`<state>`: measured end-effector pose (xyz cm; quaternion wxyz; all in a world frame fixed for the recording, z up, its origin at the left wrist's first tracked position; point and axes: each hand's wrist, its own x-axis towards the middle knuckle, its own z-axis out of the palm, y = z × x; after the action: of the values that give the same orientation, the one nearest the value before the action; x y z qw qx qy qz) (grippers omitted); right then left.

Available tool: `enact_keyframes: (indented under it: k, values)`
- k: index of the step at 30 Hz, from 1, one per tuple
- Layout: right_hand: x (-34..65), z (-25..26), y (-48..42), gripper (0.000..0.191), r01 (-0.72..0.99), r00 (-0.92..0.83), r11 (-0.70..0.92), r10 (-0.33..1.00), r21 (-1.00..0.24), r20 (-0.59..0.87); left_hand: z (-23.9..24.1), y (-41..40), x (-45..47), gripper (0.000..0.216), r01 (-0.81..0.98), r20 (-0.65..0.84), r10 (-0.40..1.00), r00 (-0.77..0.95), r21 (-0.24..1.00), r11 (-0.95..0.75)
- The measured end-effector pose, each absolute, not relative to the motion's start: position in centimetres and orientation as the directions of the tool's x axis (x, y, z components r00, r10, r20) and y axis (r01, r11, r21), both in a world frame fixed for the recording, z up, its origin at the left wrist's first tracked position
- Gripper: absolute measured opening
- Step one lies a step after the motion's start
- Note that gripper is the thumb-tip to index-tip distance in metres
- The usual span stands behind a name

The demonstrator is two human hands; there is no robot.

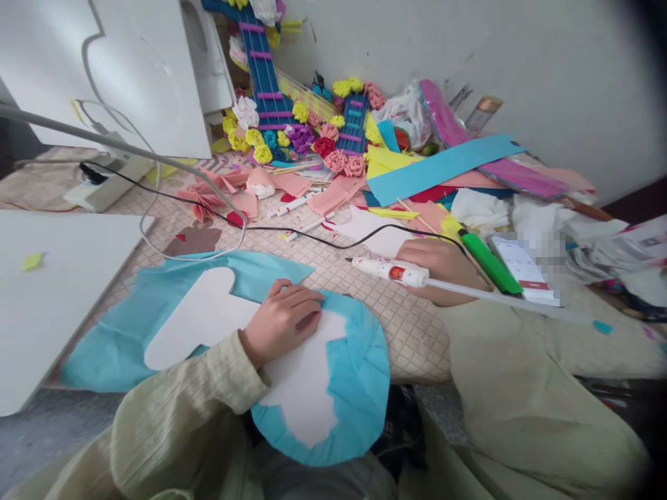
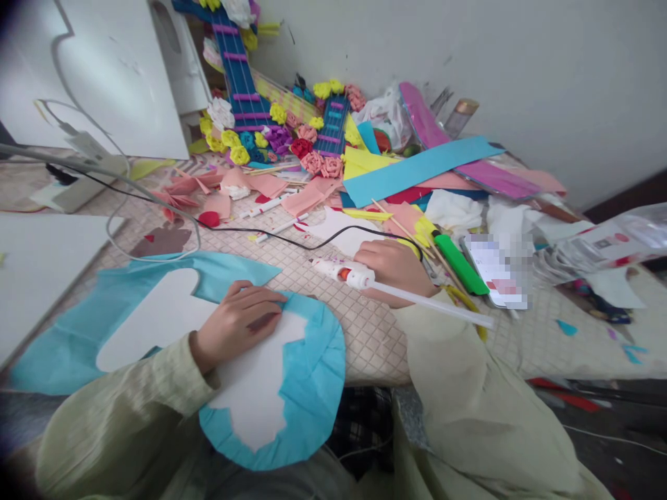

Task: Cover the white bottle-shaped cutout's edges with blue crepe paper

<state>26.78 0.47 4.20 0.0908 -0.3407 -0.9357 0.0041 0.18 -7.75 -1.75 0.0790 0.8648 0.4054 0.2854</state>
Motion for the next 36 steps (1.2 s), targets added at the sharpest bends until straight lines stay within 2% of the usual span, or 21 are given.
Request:
enact_keyframes:
  k: [4,9,13,19,21,23,25,28,32,36]
  values:
    - [26.9,4.1,0.8,0.014,0.634,-0.721,0.763,0.642,-0.124,0.262,-1.9,-7.8,0.1,0.012,0.656,0.435,0.77,0.466,0.414,-0.631]
    - [26.4,4.3,1.1,0.012,0.62,-0.657,0.754,0.649,-0.216,0.384,-2.3,-7.8,0.0,0.027,0.67,0.419,0.778,0.468,0.406,-0.622]
    - [25.9,4.0,1.8,0.013,0.676,-0.506,0.677,0.714,-0.292,0.483,-2.3,-7.8,0.1,0.032,0.697,0.378,0.775,0.507,0.348,-0.626]
    - [25.3,3.1,3.8,0.01,0.764,-0.269,0.523,0.79,-0.377,0.552,-2.0,-7.8,0.2,0.03,0.741,0.351,0.79,0.502,0.297,-0.602]
    - [25.2,3.0,4.4,0.011,0.762,-0.178,0.459,0.827,-0.457,0.533,-2.0,-7.8,0.2,0.027,0.748,0.356,0.79,0.498,0.284,-0.6]
    - [25.1,3.1,4.8,0.013,0.702,-0.087,0.4,0.869,-0.589,0.487,-2.1,-7.8,0.2,0.025,0.747,0.368,0.783,0.501,0.273,-0.606]
    - [24.8,3.2,5.1,0.015,0.585,-0.014,0.348,0.908,-0.733,0.42,-2.2,-7.8,0.2,0.024,0.74,0.378,0.773,0.509,0.266,-0.618]
    - [24.3,3.4,5.6,0.014,0.397,-0.002,0.286,0.951,-0.872,0.31,-2.2,-7.8,0.1,0.023,0.721,0.394,0.755,0.525,0.265,-0.64]
    - [24.0,3.5,6.3,0.012,0.206,-0.015,0.171,0.985,-0.964,0.172,-2.3,-7.8,0.0,0.023,0.705,0.408,0.738,0.537,0.263,-0.659]
    - [23.7,3.0,6.8,0.014,0.12,-0.037,0.027,0.999,-0.992,0.023,-2.3,-7.8,0.0,0.023,0.702,0.393,0.734,0.553,0.254,-0.665]
